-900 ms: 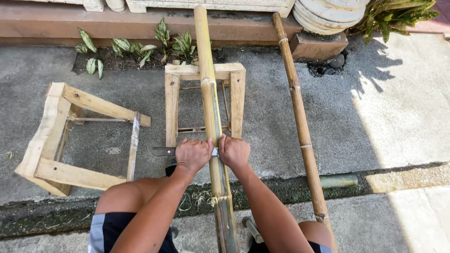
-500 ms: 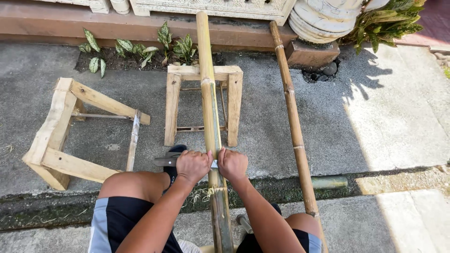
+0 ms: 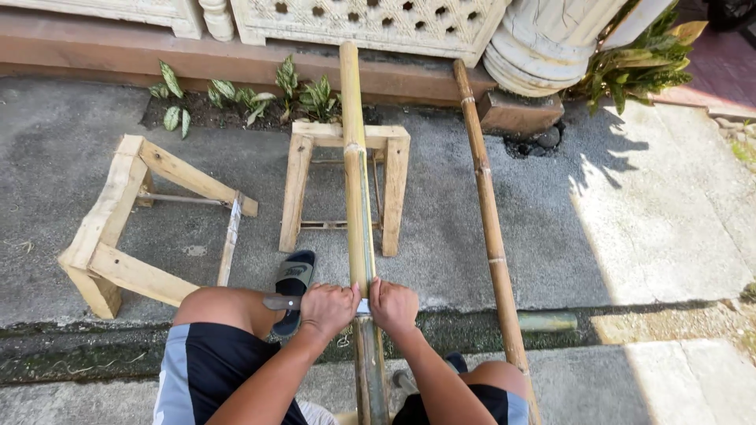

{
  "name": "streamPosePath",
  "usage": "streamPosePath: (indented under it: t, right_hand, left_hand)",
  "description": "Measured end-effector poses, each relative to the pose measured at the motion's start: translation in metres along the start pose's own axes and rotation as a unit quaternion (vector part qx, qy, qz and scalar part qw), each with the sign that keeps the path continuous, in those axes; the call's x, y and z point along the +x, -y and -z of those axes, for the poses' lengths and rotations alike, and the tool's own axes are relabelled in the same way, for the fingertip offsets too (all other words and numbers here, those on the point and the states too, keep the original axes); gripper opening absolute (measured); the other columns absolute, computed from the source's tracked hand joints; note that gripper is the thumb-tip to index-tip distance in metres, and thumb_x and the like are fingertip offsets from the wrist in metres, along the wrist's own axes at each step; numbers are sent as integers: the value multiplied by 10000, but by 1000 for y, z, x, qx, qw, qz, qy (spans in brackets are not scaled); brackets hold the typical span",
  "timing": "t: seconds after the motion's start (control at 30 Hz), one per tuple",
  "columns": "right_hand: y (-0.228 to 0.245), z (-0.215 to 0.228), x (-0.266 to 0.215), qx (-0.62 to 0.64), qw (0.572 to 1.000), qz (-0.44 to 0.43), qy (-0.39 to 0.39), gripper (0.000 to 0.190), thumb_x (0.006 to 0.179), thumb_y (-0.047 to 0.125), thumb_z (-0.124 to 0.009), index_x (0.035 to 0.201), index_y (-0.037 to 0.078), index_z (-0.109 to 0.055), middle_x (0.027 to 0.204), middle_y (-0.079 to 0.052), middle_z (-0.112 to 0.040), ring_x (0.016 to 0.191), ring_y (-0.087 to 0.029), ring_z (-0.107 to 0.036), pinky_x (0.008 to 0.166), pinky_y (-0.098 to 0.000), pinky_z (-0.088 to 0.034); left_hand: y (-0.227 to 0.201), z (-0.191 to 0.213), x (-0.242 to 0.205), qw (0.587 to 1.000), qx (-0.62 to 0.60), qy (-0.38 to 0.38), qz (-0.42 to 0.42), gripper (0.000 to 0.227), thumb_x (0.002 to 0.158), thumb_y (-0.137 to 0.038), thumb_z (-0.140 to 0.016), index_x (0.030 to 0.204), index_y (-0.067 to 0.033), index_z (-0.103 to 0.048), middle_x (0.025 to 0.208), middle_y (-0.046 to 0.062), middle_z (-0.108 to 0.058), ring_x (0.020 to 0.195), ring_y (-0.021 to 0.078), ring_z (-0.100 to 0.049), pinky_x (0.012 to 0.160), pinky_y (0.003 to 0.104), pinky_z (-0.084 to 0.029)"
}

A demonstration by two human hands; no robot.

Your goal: The recorder uses a knife to shave and strip fibers from a bamboo pole while seated in a workshop.

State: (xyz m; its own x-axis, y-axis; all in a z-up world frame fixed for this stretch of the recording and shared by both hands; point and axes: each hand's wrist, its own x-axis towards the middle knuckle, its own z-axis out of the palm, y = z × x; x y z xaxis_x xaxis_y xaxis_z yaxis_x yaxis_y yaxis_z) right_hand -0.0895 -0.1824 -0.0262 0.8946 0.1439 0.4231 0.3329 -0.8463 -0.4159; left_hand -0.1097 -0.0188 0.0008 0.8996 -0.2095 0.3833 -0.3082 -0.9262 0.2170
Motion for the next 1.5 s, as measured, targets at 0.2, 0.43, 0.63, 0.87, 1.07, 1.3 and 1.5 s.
streamPosePath:
  t: [0.2, 0.43, 0.63, 0.87, 1.07, 1.3, 1.5]
  right_hand:
    - [6, 14, 8, 71, 997, -41, -11, 471, 1002, 304, -547, 598, 84, -650, 586, -157, -644, 479, -364, -617, 479, -479, -476]
    - [1, 8, 20, 43, 991, -88, 96, 494, 994, 358, -535, 605, 87, -674, 559, -153, -648, 468, -367, -623, 483, -487, -484]
    - [-9, -17, 55, 26, 989, -115, 87, 544, 1029, 384, -483, 618, 84, -677, 569, -172, -639, 475, -390, -616, 493, -501, -487]
    - [-28, -64, 161, 4, 993, -102, 55, 575, 1039, 395, -462, 599, 93, -677, 575, -186, -647, 515, -395, -644, 552, -503, -524]
    - [-49, -101, 244, 7, 993, -111, 39, 579, 1051, 399, -448, 627, 87, -689, 601, -213, -648, 541, -417, -647, 579, -516, -532]
    - [-76, -145, 322, -10, 998, -3, -60, 547, 1052, 321, -473, 597, 83, -663, 608, -207, -644, 547, -410, -639, 564, -523, -505]
    - [-81, -157, 356, 35, 997, -14, -62, 539, 1067, 295, -496, 603, 73, -659, 570, -178, -633, 490, -381, -605, 534, -498, -476]
  left_hand:
    - [3, -1, 7, 999, -14, 30, -2, 552, 996, -283, -522, 491, -138, -692, 527, 102, -680, 454, 255, -663, 586, 403, -531]
    - [-7, 16, 25, 949, -26, 264, 173, 614, 1046, -437, -434, 616, -126, -742, 589, 161, -676, 512, 313, -682, 528, 440, -544]
    - [22, -4, 61, 964, -28, 238, 111, 632, 1026, -470, -438, 611, -108, -749, 550, 156, -678, 498, 332, -680, 515, 456, -524]
    - [73, -26, 163, 969, 48, 206, 127, 573, 1000, -413, -441, 618, -128, -760, 578, 144, -691, 513, 308, -699, 642, 464, -533]
    - [114, -50, 256, 958, 72, 269, 71, 633, 1052, -459, -339, 741, -143, -791, 726, 136, -744, 654, 313, -724, 650, 456, -572]
    - [155, -65, 332, 964, 89, 242, 66, 732, 1052, -591, -306, 765, -127, -794, 731, 161, -723, 694, 338, -710, 625, 467, -547]
    - [159, -64, 347, 968, 118, 212, 68, 736, 1107, -479, -302, 650, -122, -756, 602, 122, -685, 569, 300, -697, 540, 447, -527]
